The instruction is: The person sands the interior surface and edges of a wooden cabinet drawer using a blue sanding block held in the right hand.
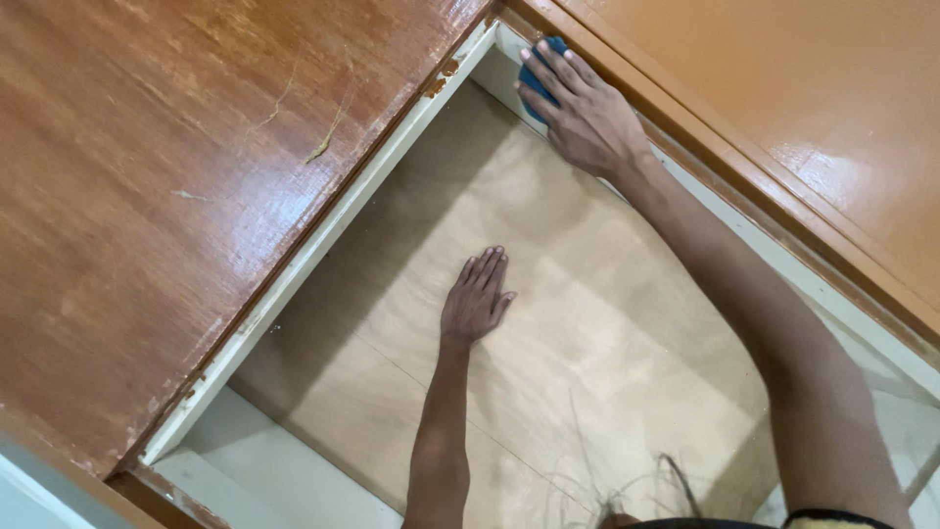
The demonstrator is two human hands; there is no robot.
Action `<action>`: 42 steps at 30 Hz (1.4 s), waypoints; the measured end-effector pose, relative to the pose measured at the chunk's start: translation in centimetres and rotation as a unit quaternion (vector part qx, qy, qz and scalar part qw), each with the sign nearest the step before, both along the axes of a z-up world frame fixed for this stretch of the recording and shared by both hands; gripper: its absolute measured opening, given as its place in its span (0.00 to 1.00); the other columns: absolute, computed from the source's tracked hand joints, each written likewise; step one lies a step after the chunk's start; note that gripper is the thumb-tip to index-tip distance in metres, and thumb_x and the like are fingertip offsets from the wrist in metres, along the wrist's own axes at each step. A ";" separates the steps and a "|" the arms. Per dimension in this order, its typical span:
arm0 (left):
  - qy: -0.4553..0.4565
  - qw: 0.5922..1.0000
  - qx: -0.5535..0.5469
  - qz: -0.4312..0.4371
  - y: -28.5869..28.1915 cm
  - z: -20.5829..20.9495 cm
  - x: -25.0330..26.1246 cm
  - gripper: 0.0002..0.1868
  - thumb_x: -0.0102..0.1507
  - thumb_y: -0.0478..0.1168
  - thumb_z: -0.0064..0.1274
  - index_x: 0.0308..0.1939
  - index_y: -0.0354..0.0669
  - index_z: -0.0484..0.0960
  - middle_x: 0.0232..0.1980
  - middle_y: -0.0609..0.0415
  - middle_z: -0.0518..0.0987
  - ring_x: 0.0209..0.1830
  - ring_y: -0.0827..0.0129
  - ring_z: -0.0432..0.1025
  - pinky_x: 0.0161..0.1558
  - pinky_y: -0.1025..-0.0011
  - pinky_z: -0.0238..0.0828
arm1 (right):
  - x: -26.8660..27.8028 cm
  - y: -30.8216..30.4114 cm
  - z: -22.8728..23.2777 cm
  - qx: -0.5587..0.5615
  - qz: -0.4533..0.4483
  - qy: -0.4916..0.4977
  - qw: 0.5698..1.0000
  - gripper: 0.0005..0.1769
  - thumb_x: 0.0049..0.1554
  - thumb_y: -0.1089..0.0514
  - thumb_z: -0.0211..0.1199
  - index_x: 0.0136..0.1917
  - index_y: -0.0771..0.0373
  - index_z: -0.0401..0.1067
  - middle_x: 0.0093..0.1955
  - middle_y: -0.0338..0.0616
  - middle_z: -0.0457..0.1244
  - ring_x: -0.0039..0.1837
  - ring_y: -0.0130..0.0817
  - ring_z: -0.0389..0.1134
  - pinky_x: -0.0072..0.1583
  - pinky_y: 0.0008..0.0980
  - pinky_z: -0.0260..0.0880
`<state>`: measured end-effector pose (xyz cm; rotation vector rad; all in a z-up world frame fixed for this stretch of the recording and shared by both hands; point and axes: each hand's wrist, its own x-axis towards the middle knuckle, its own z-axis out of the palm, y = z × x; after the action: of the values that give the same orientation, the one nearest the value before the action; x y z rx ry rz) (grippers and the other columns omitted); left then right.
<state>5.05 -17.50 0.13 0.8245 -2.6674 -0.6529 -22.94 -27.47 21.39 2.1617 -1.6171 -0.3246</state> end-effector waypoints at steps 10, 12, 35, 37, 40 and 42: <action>0.003 1.000 0.000 0.001 0.0 0.2 0.2 0.35 0.71 0.53 0.40 0.77 0.37 0.60 0.81 0.47 0.59 0.82 0.59 0.50 0.79 0.57 0.42 | 1.1 -1.9 -2.7 -0.041 -0.029 -0.005 0.999 0.33 0.67 0.45 0.49 0.83 0.53 0.57 0.89 0.42 0.43 0.89 0.38 0.37 0.85 0.41 0.31; 0.005 1.000 0.002 0.001 -0.2 0.1 0.3 0.35 0.71 0.53 0.40 0.77 0.37 0.59 0.81 0.47 0.58 0.83 0.59 0.50 0.80 0.58 0.42 | 1.0 0.1 -5.2 -0.014 -0.012 -0.026 0.999 0.36 0.66 0.44 0.49 0.84 0.53 0.54 0.88 0.41 0.43 0.88 0.37 0.37 0.84 0.41 0.31; 0.079 0.994 0.028 -0.068 -0.4 -0.7 1.0 0.37 0.70 0.53 0.45 0.77 0.36 0.60 0.81 0.47 0.59 0.83 0.58 0.51 0.80 0.55 0.45 | 17.6 26.3 -19.7 -0.019 -0.312 -0.391 0.865 0.36 0.63 0.50 0.49 0.81 0.64 0.55 0.84 0.52 0.48 0.85 0.47 0.45 0.81 0.50 0.39; 0.078 0.995 0.019 -0.067 -0.3 -0.9 0.9 0.38 0.70 0.54 0.45 0.78 0.36 0.60 0.82 0.47 0.59 0.84 0.59 0.50 0.81 0.54 0.45 | 18.2 26.1 -19.7 -0.025 -0.323 -0.387 0.863 0.35 0.63 0.49 0.50 0.80 0.64 0.56 0.84 0.52 0.49 0.85 0.47 0.46 0.81 0.50 0.39; 0.081 0.994 0.008 -0.079 -0.3 -1.4 0.9 0.41 0.69 0.58 0.46 0.78 0.35 0.58 0.82 0.44 0.58 0.84 0.57 0.50 0.79 0.52 0.44 | 17.7 26.1 -19.5 -0.030 -0.330 -0.376 0.865 0.34 0.63 0.49 0.50 0.80 0.63 0.57 0.84 0.51 0.50 0.85 0.47 0.46 0.81 0.50 0.40; 0.074 0.993 0.001 -0.088 0.0 -1.6 0.5 0.40 0.70 0.58 0.45 0.79 0.36 0.58 0.82 0.45 0.58 0.84 0.58 0.49 0.80 0.52 0.44 | 17.9 26.2 -19.6 -0.025 -0.332 -0.388 0.860 0.35 0.63 0.49 0.51 0.80 0.63 0.57 0.83 0.50 0.50 0.84 0.47 0.46 0.81 0.49 0.40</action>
<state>5.58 -17.52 -1.52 0.5226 -2.6230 -0.7270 -4.99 -1.28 1.81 1.6888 -2.7598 0.4797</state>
